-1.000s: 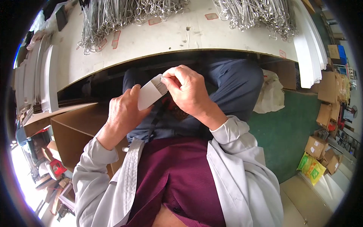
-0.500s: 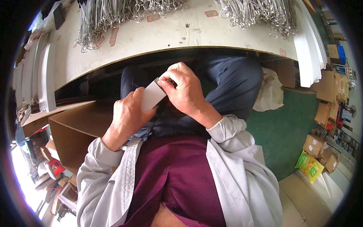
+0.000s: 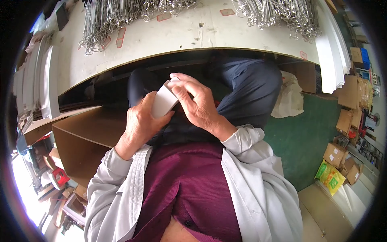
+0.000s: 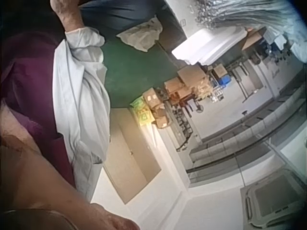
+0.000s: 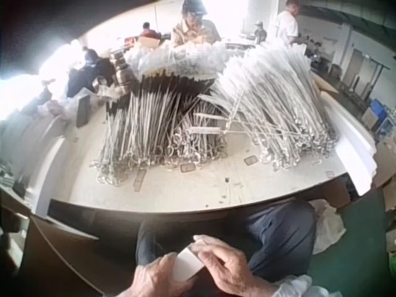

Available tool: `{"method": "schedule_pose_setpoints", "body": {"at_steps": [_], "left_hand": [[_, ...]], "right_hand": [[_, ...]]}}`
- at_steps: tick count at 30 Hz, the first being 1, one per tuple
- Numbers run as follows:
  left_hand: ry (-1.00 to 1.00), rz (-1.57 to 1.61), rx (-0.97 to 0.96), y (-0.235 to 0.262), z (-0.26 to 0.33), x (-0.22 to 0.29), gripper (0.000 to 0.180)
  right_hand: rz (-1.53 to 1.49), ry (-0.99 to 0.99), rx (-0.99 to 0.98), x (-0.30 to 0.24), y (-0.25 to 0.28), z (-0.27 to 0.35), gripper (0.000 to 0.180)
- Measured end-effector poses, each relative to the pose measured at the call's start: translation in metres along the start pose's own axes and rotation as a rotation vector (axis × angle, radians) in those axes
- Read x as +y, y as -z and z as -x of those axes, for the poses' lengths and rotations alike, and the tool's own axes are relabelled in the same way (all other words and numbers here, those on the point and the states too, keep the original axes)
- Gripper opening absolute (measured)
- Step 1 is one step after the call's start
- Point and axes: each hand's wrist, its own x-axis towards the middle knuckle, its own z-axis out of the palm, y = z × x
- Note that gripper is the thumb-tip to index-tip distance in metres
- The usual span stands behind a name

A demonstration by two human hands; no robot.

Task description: Sorting and packing industrial wire brushes into boxes at a factory workstation.

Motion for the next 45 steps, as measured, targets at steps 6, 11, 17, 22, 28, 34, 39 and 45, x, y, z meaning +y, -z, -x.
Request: {"method": "schedule_pose_setpoints", "body": {"at_steps": [6, 11, 17, 22, 28, 34, 39, 45], "left_hand": [[0.027, 0.116, -0.011, -0.004, 0.003, -0.001, 0.064], [0.075, 0.166, -0.025, -0.012, 0.006, -0.003, 0.069], [0.028, 0.251, -0.03, -0.013, 0.0, 0.006, 0.083], [0.064, 0.399, -0.123, -0.012, -0.009, 0.009, 0.082], [0.108, 0.446, -0.131, -0.016, -0.011, 0.01, 0.079], [0.049, 0.447, -0.109, -0.022, -0.013, 0.005, 0.07], [0.032, 0.366, -0.033, -0.03, -0.009, 0.008, 0.066], [0.114, 0.32, -0.018, -0.033, -0.004, 0.015, 0.065]], "right_hand": [[0.257, 0.221, -0.065, 0.001, 0.006, -0.002, 0.032], [0.132, 0.109, -0.12, 0.002, 0.008, 0.008, 0.028], [-0.339, -0.433, -0.313, -0.012, 0.036, -0.001, 0.034], [-0.26, -0.233, -0.131, -0.004, 0.028, 0.013, 0.039], [-0.385, -0.322, -0.088, 0.001, 0.022, 0.02, 0.032], [-0.247, -0.381, -0.073, -0.005, 0.019, 0.017, 0.022], [0.122, 0.0, -0.003, -0.004, 0.005, 0.017, 0.024], [-0.007, -0.272, -0.047, -0.006, 0.002, 0.018, 0.019]]}}
